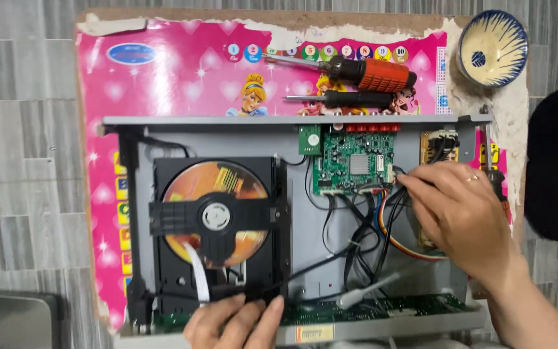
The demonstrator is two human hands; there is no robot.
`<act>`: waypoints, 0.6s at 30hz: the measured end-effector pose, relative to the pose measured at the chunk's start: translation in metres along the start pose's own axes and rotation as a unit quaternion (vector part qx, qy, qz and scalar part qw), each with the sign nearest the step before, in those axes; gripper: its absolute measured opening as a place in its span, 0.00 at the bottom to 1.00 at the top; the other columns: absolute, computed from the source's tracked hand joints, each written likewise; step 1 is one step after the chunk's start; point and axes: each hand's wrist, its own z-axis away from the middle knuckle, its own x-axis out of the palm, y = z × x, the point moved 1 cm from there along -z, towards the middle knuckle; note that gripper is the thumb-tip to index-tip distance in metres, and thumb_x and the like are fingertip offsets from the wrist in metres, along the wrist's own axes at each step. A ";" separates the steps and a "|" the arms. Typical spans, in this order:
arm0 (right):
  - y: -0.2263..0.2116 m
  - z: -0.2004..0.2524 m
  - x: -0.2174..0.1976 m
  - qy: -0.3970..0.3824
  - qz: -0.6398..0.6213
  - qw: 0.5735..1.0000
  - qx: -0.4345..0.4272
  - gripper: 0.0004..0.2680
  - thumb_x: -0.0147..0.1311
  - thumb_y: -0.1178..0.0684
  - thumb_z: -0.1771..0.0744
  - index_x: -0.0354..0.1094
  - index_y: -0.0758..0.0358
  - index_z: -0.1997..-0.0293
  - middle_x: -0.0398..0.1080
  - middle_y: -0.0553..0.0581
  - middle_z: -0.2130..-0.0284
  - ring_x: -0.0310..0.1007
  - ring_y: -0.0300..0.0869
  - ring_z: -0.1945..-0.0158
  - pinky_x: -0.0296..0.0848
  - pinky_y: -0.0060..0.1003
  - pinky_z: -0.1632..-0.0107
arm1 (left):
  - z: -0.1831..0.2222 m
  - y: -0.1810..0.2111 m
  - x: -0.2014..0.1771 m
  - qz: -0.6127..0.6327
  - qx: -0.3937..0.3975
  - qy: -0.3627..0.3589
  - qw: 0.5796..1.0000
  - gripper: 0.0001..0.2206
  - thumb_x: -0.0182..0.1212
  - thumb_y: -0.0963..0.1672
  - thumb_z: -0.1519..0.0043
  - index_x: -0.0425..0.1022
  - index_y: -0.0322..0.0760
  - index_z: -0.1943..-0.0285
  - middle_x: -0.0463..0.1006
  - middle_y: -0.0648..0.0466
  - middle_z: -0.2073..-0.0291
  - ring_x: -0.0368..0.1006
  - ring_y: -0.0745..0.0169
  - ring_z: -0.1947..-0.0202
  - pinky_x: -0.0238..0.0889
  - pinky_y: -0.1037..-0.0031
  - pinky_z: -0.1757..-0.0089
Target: Repairing an electronic device by connecting internal wiring and cleaning the circuit board with a brush
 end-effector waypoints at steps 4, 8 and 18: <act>0.004 -0.003 0.004 -0.036 -0.005 0.999 0.021 0.10 0.55 0.59 0.33 0.73 0.61 0.47 0.72 0.54 0.53 0.70 0.50 0.51 0.64 0.45 0.46 | 0.039 -0.006 0.012 0.002 -0.034 -0.173 0.984 0.11 0.70 0.51 0.48 0.82 0.68 0.56 0.80 0.75 0.67 0.74 0.67 0.64 0.67 0.67 0.64; 0.011 0.003 0.011 -0.045 0.014 0.999 0.023 0.11 0.56 0.58 0.33 0.72 0.56 0.44 0.73 0.51 0.50 0.71 0.50 0.49 0.64 0.45 0.48 | 0.065 -0.006 0.032 -0.014 -0.126 -0.171 0.977 0.11 0.64 0.57 0.48 0.79 0.58 0.71 0.77 0.75 0.79 0.74 0.69 0.69 0.64 0.67 0.64; 0.019 0.007 0.014 -0.109 0.109 0.988 -0.003 0.13 0.56 0.52 0.33 0.71 0.50 0.41 0.70 0.43 0.49 0.70 0.41 0.45 0.60 0.38 0.46 | 0.087 -0.012 0.046 -0.022 -0.103 -0.193 0.975 0.13 0.61 0.58 0.47 0.73 0.59 0.78 0.72 0.80 0.83 0.70 0.74 0.73 0.63 0.69 0.61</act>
